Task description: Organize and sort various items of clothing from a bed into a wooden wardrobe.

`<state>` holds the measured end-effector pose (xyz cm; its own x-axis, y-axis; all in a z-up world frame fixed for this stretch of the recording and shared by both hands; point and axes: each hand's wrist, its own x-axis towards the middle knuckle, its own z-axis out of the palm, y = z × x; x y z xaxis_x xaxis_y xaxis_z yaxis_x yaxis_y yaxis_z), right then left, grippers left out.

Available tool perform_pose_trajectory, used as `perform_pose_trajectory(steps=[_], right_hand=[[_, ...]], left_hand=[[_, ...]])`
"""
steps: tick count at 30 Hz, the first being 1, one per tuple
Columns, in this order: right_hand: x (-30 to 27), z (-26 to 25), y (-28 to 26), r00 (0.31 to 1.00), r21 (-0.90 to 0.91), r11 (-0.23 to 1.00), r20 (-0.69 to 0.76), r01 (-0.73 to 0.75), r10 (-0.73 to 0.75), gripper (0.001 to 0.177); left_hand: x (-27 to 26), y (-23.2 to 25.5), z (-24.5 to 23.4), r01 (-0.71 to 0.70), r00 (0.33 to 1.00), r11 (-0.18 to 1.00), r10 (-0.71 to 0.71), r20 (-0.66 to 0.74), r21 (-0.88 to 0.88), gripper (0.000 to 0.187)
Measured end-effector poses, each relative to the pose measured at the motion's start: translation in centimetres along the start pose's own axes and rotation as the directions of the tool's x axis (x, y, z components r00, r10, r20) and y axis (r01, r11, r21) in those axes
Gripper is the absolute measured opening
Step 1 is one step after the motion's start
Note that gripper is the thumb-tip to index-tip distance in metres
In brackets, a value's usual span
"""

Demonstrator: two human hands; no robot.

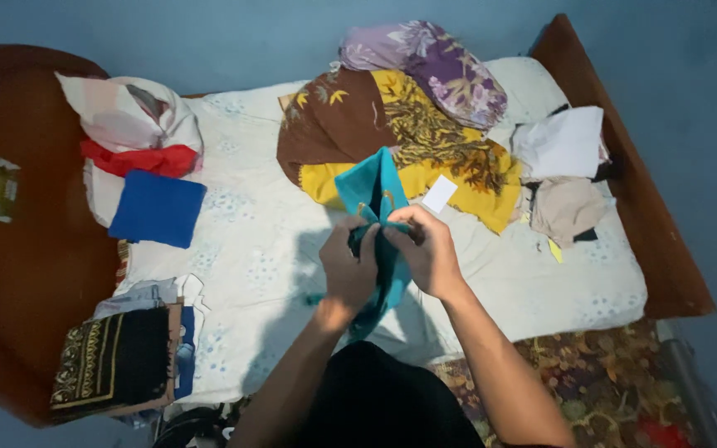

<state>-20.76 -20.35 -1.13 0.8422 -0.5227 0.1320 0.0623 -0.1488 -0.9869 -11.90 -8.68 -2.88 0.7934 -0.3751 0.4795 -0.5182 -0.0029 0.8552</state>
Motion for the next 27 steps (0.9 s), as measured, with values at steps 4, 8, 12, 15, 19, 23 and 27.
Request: perform_pose_trajectory(steps=[4, 8, 12, 15, 19, 23, 27], right_hand=[[-0.2, 0.3, 0.0, 0.997, -0.041, 0.999, -0.074, 0.005, -0.008, 0.015], [-0.4, 0.4, -1.6, 1.0, 0.124, 0.992, 0.007, -0.009, 0.009, 0.025], [-0.4, 0.3, -1.6, 0.999, 0.067, 0.997, 0.021, -0.042, 0.04, 0.024], [-0.4, 0.2, -1.0, 0.997, 0.236, 0.971, 0.063, -0.048, 0.034, 0.025], [-1.1, 0.4, 0.2, 0.995, 0.212, 0.972, 0.002, -0.102, 0.104, 0.019], [-1.5, -0.4, -1.4, 0.99, -0.03, 0.992, -0.068, -0.123, 0.121, 0.014], [1.2, -4.5, -4.3, 0.958, -0.434, 0.867, -0.027, 0.247, -0.286, 0.021]], left_hand=[[0.0, 1.7, -0.4, -0.066, 0.998, 0.997, 0.067, -0.014, 0.029, 0.012], [-0.3, 1.9, -0.8, -0.228, 0.974, 0.972, 0.227, 0.02, 0.06, 0.016], [-0.2, 2.8, -1.9, -0.152, 0.981, 0.986, 0.142, 0.13, 0.075, 0.019], [0.3, 4.3, -3.1, -0.204, 0.96, 0.978, 0.192, 0.205, 0.041, 0.03], [-0.5, 2.6, -3.1, -0.194, 0.949, 0.981, 0.193, 0.248, -0.02, 0.04], [-1.8, -1.5, -2.8, -0.127, 0.959, 0.992, 0.126, 0.252, -0.012, 0.028], [-1.2, -3.6, -3.5, -0.129, 0.952, 0.992, 0.123, 0.282, 0.003, 0.02]])
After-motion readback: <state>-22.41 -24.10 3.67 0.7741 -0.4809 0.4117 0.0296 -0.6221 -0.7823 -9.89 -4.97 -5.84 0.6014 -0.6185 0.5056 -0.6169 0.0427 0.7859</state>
